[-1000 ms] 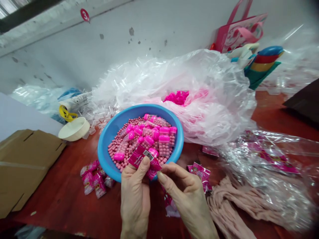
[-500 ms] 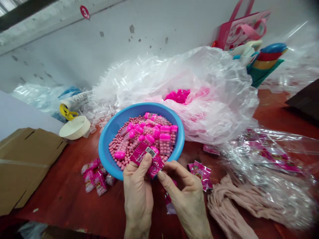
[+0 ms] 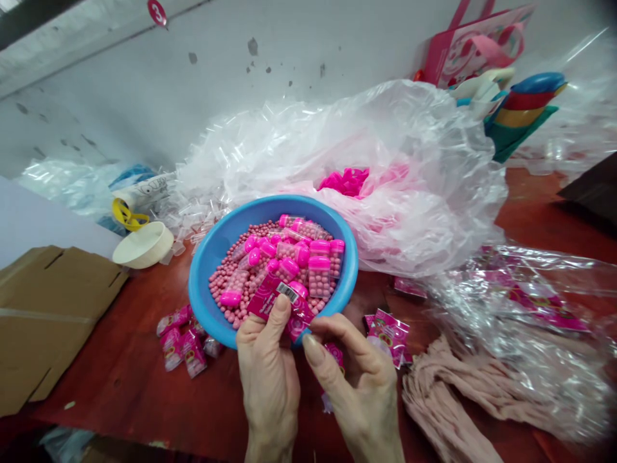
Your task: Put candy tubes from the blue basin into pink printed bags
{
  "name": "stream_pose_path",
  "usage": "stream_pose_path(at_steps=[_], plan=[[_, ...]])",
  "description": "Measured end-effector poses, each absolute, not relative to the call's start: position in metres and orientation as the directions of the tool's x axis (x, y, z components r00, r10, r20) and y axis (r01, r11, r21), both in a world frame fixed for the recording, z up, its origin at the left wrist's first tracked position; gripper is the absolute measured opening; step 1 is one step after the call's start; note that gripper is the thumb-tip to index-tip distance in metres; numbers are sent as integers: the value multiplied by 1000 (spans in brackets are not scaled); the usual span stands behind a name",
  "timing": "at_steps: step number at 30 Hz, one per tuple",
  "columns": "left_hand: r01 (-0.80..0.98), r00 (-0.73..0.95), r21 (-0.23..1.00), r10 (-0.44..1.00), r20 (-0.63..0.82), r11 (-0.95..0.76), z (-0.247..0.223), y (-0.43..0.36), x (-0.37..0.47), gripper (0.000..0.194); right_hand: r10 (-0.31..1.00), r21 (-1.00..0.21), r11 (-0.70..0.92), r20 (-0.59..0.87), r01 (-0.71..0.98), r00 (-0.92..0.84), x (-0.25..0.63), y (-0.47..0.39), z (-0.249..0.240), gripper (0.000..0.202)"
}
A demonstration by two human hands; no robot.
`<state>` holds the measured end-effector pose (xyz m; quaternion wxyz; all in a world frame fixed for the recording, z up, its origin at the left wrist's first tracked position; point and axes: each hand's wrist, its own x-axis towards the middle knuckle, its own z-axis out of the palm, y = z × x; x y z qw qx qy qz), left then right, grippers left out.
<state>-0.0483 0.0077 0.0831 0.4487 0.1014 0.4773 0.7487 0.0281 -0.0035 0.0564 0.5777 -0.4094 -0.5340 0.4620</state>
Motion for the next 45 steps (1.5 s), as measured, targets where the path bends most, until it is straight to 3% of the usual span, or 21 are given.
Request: stream_pose_path(at_steps=[7, 13, 20, 25, 35, 45], plan=[[-581, -584, 800, 762, -281, -150, 86, 8, -48, 17, 964, -954, 263, 255, -142, 78, 23, -3, 57, 9], [-586, -581, 794, 767, -274, -160, 85, 10, -49, 17, 955, -949, 296, 295, -111, 34, 21, -5, 54, 12], [-514, -532, 852, 816, -226, -99, 84, 10, -52, 2, 941, -949, 315, 310, -17, 137, 22, -3, 49, 12], [-489, -478, 870, 855, -203, -66, 83, 10, -52, 7, 943, -958, 288, 284, 6, 173, 28, -3, 44, 12], [-540, -478, 839, 845, -241, -66, 85, 10, -55, 9, 941, -942, 335, 336, 24, 44, 29, -5, 52, 23], [-545, -496, 835, 832, -247, -77, 84, 12, -55, 10, 939, -940, 342, 341, -12, 40, 25, -6, 50, 26]])
